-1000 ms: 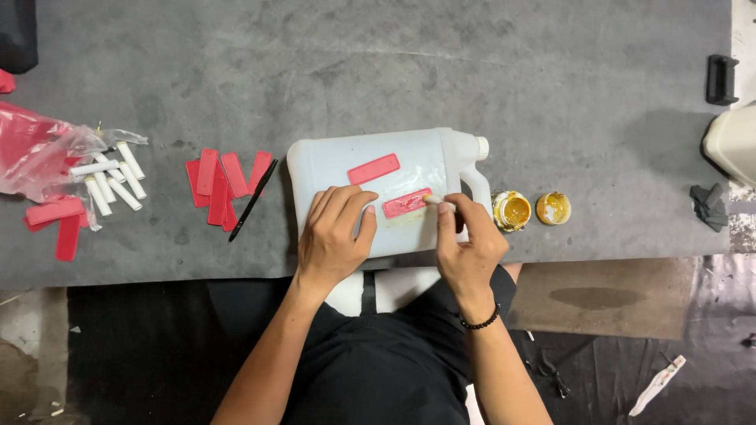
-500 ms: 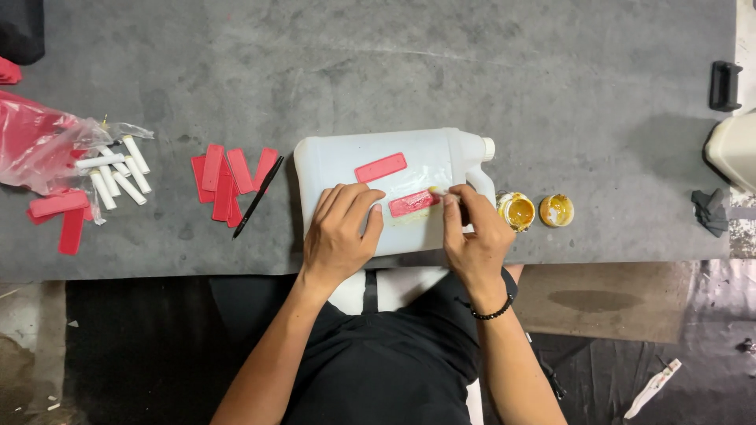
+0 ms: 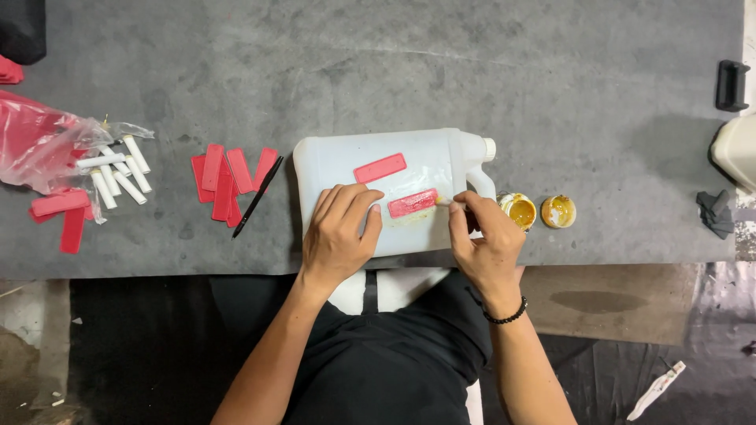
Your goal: Applying gold dye to small red leather strips using a sponge applicator on a workshop table
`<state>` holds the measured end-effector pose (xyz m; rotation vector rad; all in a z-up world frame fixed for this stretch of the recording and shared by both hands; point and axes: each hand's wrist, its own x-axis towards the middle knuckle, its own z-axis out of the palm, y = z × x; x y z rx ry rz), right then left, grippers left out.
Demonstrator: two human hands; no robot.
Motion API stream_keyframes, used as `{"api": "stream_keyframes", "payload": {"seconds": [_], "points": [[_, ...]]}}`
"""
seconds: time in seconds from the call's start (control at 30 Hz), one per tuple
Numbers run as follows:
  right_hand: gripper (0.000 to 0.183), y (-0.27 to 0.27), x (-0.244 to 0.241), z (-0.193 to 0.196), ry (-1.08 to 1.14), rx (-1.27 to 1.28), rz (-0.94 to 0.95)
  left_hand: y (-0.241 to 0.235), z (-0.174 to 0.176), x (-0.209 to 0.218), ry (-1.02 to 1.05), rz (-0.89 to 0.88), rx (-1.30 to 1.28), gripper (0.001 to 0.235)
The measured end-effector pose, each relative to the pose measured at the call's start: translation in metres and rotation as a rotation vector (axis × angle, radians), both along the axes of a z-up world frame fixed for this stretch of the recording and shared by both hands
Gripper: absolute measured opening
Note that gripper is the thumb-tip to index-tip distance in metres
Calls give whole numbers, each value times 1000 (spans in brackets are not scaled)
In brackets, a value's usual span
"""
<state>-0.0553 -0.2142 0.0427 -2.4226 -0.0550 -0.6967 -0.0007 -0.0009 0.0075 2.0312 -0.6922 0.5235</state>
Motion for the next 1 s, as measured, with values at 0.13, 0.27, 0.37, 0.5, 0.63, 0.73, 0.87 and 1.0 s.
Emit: {"api": "stream_keyframes", "payload": {"seconds": [0.13, 0.27, 0.37, 0.5, 0.63, 0.73, 0.87, 1.0], "points": [[6, 7, -5, -11, -33, -35, -57, 0, 0, 0, 4, -2, 3, 12], [5, 20, -10, -4, -39, -14, -62, 0, 0, -1, 11, -3, -2, 12], [6, 20, -5, -4, -63, -21, -78, 0, 0, 0, 8, 2, -4, 12], [5, 28, -10, -10, -61, 5, -72, 0, 0, 0, 2, 2, -9, 12], [5, 26, -9, -7, -88, -37, -113, 1, 2, 0, -1, 1, -7, 12], [7, 32, -13, -9, -70, 25, -82, 0, 3, 0, -1, -4, -3, 12], [5, 30, -14, -12, -116, -73, -162, 0, 3, 0, 5, 5, -12, 12], [5, 58, -16, -10, -129, -26, -126, 1, 3, 0, -2, -4, -9, 12]]}}
